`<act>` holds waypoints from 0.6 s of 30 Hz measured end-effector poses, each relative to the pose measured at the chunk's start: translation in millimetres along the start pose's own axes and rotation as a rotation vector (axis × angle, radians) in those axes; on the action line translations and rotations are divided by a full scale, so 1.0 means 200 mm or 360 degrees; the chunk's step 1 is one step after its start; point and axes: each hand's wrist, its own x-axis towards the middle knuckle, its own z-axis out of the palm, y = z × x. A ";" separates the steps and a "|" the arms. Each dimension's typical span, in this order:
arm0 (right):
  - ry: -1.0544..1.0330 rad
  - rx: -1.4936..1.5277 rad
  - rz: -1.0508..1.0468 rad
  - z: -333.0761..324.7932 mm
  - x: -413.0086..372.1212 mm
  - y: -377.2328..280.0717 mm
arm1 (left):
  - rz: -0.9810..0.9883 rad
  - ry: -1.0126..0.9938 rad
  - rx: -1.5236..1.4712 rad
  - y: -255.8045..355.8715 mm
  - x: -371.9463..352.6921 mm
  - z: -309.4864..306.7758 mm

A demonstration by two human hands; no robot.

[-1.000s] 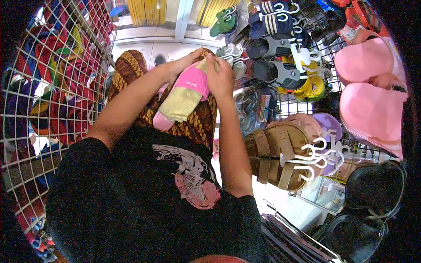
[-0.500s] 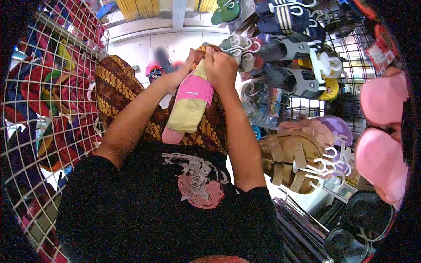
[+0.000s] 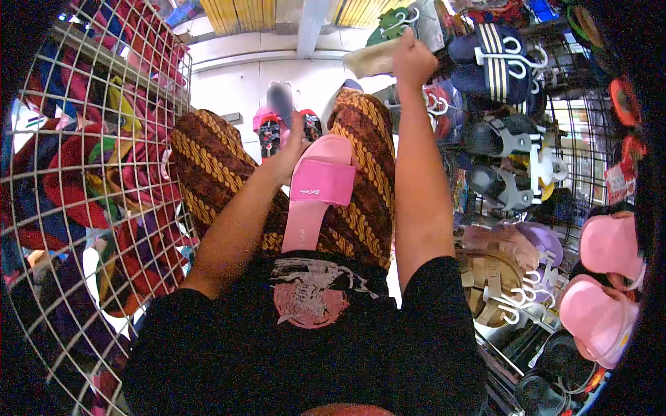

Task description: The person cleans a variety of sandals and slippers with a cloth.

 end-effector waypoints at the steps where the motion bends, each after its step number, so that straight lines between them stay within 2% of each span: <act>1: 0.0046 0.0082 0.0087 -0.02 0.01 -0.01 | 0.0040 0.0005 -0.0005 0.03 -0.02 -0.02; 4: -0.0006 0.0255 0.0332 -0.26 -0.05 -0.09 | 0.0211 -0.0075 0.0136 0.10 0.00 -0.10; 6: 0.0128 0.0349 0.0237 -0.41 -0.12 -0.03 | 0.0221 -0.0077 -0.0007 0.13 0.01 -0.13; 7: 0.0550 0.0250 -0.0435 -0.47 -0.13 0.03 | 0.0226 -0.0078 -0.0078 0.14 0.01 -0.15; 8: 0.0233 0.0363 -0.0266 -0.67 -0.17 -0.05 | 0.0182 -0.0050 -0.0115 0.14 0.02 -0.18; 9: 0.0297 0.0245 -0.0540 -0.78 -0.16 -0.07 | 0.0135 -0.0025 -0.0148 0.14 0.04 -0.20; 10: 0.0304 0.0201 -0.0375 -0.88 -0.19 -0.10 | 0.0087 -0.0003 -0.0178 0.14 0.05 -0.21; 13: -0.0230 0.0408 -0.0494 -1.18 -0.18 -0.26 | 0.0085 -0.0089 -0.0173 0.21 0.05 -0.19; 15: -0.0687 0.0428 -0.0400 -1.27 -0.20 -0.27 | 0.0106 -0.0277 -0.0271 0.20 0.12 -0.24; 16: -0.0720 0.0369 -0.0316 -1.26 -0.26 -0.26 | 0.0129 -0.0399 -0.0340 0.20 0.14 -0.25; 18: -0.0880 0.0137 -0.0236 -1.17 -0.43 -0.24 | 0.0192 -0.0243 -0.0433 0.20 0.16 -0.23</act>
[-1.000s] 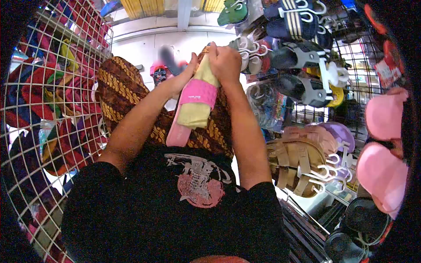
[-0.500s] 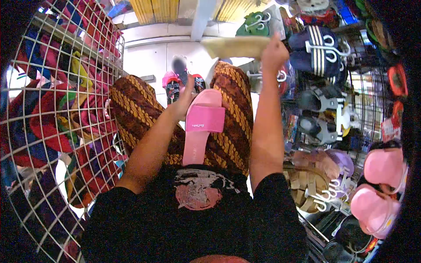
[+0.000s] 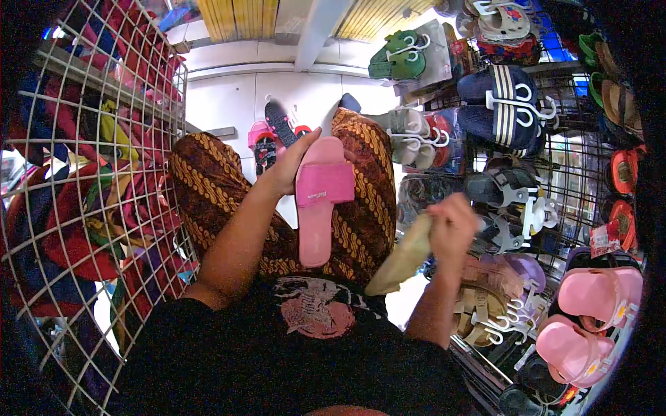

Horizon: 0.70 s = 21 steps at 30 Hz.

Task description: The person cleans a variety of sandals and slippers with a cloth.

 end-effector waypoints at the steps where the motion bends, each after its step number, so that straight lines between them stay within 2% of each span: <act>1: -0.0135 -0.0152 0.0051 0.07 -0.06 -0.02 | 0.0048 0.0080 -0.0038 0.00 0.01 0.02; 3: -0.0146 -0.0287 0.0078 0.17 -0.15 -0.09 | 0.0143 0.0237 -0.0008 -0.01 0.01 0.05; 6: -0.0194 -0.0106 0.0465 0.29 -0.26 -0.23 | 0.0202 0.0350 -0.0076 -0.05 0.01 0.04; 9: -0.0629 -0.0257 0.0388 0.37 -0.40 -0.19 | 0.0197 0.0228 -0.0158 -0.08 0.00 0.05; 11: -0.0495 -0.0167 0.0480 0.36 -0.41 -0.18 | 0.0144 0.0100 -0.0219 -0.06 -0.03 0.11; 12: -0.0405 -0.0061 0.0579 0.35 -0.39 -0.16 | 0.0169 0.0260 -0.0218 -0.05 -0.05 0.14; 13: -0.0316 0.0046 0.0674 0.34 -0.36 -0.15 | 0.0189 0.0216 -0.0136 -0.06 -0.04 0.12; 14: -0.0161 0.0190 0.0599 0.33 -0.30 -0.17 | 0.0217 0.0173 -0.0059 -0.07 -0.03 0.07; 15: -0.0213 0.0150 0.0417 0.32 -0.26 -0.20 | 0.0251 0.0133 0.0017 -0.08 -0.02 0.04; 17: -0.0313 0.0075 0.0051 0.34 -0.20 -0.25 | 0.0211 0.0332 -0.0010 -0.11 -0.01 0.03; 18: -0.0526 0.0195 -0.0133 0.36 -0.17 -0.25 | 0.0184 0.0427 -0.0003 -0.10 0.00 0.01; 19: -0.0755 0.0186 -0.0227 0.38 -0.14 -0.24 | 0.0176 0.0323 -0.0015 -0.10 0.00 0.00; 21: -0.0640 0.0161 -0.0039 0.46 -0.12 -0.18 | 0.0166 0.0421 -0.0063 -0.11 0.00 -0.01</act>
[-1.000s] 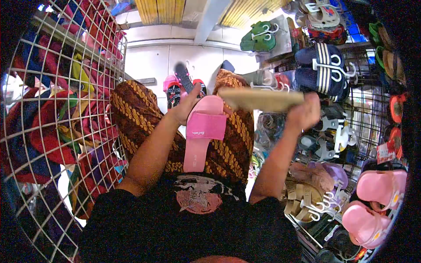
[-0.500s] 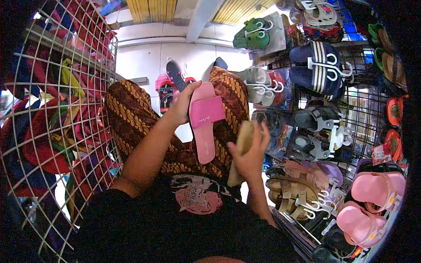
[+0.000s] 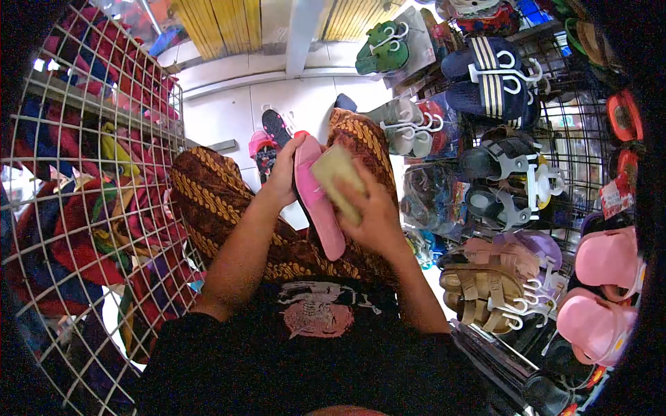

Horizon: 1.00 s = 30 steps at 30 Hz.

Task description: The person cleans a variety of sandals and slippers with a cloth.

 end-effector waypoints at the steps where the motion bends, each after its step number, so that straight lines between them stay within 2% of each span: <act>1: 0.0109 -0.0044 0.0009 0.00 0.01 0.03 | 0.0014 0.0015 0.0013 0.00 -0.01 0.00; 3: 0.0314 -0.0128 0.0018 -0.01 0.03 0.06 | 0.0051 0.0056 0.0027 0.00 -0.02 0.00; 6: -0.0140 0.0107 -0.0333 -0.07 -0.01 0.00 | 0.0046 -0.0046 0.0086 0.02 -0.03 -0.02; 7: -0.0211 -0.0015 -0.0313 -0.08 -0.01 -0.02 | 0.0024 -0.0148 0.0150 0.02 -0.05 -0.01; 11: 0.0175 -0.0088 0.0231 -0.04 -0.01 0.13 | 0.0110 -0.0060 0.0309 0.02 -0.03 0.01; 14: 0.0174 0.0133 -0.0050 0.00 -0.04 0.06 | 0.0054 0.0052 0.0173 0.00 -0.03 0.04; 15: 0.0228 0.0119 0.0012 0.02 -0.04 0.05 | 0.0002 -0.0079 0.0153 0.00 -0.03 0.00; 18: 0.0414 0.0056 0.0205 0.06 -0.03 0.02 | -0.0042 -0.0013 0.0404 -0.02 0.01 -0.04; 19: 0.0550 0.0204 0.0271 0.05 -0.01 0.03 | 0.0064 0.0003 0.0411 -0.06 0.02 -0.01; 22: 0.0460 0.0366 0.0377 -0.01 0.06 -0.02 | 0.0030 0.0055 0.0932 -0.08 0.04 -0.08; 23: 0.0474 0.0310 0.0362 -0.02 0.07 -0.02 | 0.0128 0.0049 0.1361 -0.09 0.08 -0.15; 26: 0.0414 0.0581 0.0412 0.00 0.09 -0.02 | 0.0158 0.0104 0.1383 -0.12 0.12 -0.22; 29: 0.0405 0.0249 0.0393 -0.03 0.12 -0.11 | 0.0233 0.0104 0.1470 -0.09 0.03 -0.11; 30: 0.0405 0.0272 0.0407 -0.02 0.13 -0.11 | 0.0183 0.0138 0.1561 -0.07 0.02 -0.09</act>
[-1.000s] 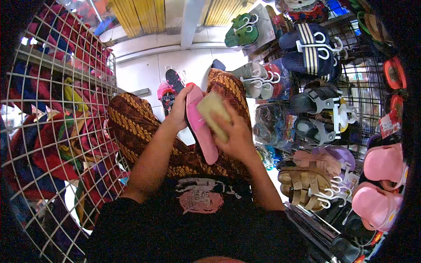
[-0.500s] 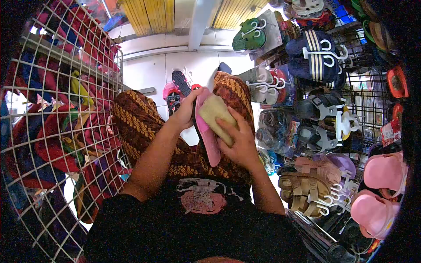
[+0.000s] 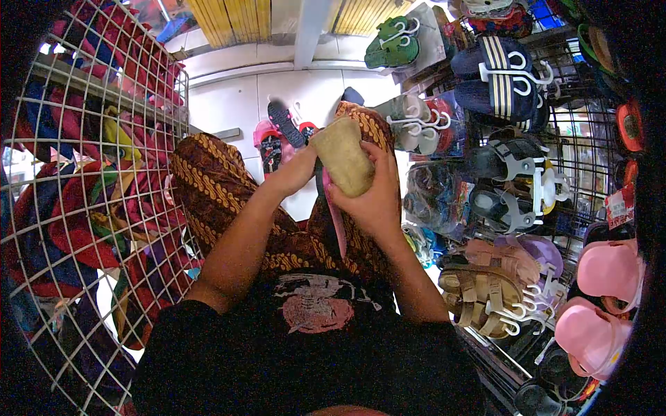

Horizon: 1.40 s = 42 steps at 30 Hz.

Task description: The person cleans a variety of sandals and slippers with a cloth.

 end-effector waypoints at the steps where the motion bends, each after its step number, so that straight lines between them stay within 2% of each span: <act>1: -0.0001 0.0019 0.0017 0.02 0.00 0.01 | -0.0053 0.0001 0.0093 0.02 -0.01 0.00; 2: -0.0004 0.0038 0.0035 0.03 0.00 0.02 | -0.0108 0.0003 0.0184 0.03 -0.01 -0.01; 5: 0.0027 0.0198 0.0031 0.08 0.00 -0.01 | -0.0035 0.0057 0.0035 -0.15 0.06 -0.03; 8: 0.0016 0.0224 0.0184 0.07 -0.01 -0.06 | -0.0007 0.0106 0.0050 0.10 -0.07 0.04; 11: -0.0014 0.0134 0.0250 0.07 -0.01 -0.09 | 0.0162 0.0129 0.0014 0.01 -0.03 0.04; 14: -0.0027 0.0123 0.0331 0.07 -0.01 -0.11 | 0.0140 0.0168 0.0077 0.02 -0.05 0.04; 17: -0.0041 0.0071 0.0323 0.07 -0.01 -0.12 | 0.0071 0.0206 -0.0053 0.11 -0.11 0.07; 20: -0.0022 0.0263 0.0210 0.08 -0.03 -0.12 | 0.0232 0.0153 -0.0108 -0.05 -0.03 0.02; 23: -0.0067 0.0201 0.0273 0.05 -0.04 -0.12 | 0.0221 0.0137 -0.0054 0.18 -0.17 0.09; 26: 0.0102 0.0182 0.0065 0.11 -0.05 -0.09 | 0.0401 0.0005 0.0095 0.22 -0.17 0.10; 29: 0.0006 0.0111 0.0278 0.07 -0.03 -0.13 | 0.0220 0.0020 -0.0127 0.16 -0.15 0.10; 32: -0.0053 0.0203 0.0170 0.06 -0.02 -0.07 | 0.0180 0.0170 -0.0165 0.33 -0.23 0.14; 34: -0.0087 0.0286 0.0261 0.04 -0.01 -0.08 | 0.0142 0.0168 -0.0164 0.36 -0.23 0.13; 38: -0.0075 0.0243 0.0310 0.06 -0.03 -0.12 | 0.0064 0.0204 -0.0145 0.33 -0.23 0.14; 41: -0.0094 0.0135 0.0228 0.10 -0.03 -0.09 | 0.0350 0.0199 -0.0007 0.05 -0.12 0.09; 42: -0.0106 0.0155 0.0208 0.10 -0.04 -0.09 | 0.0296 0.0179 -0.0097 0.07 -0.14 0.09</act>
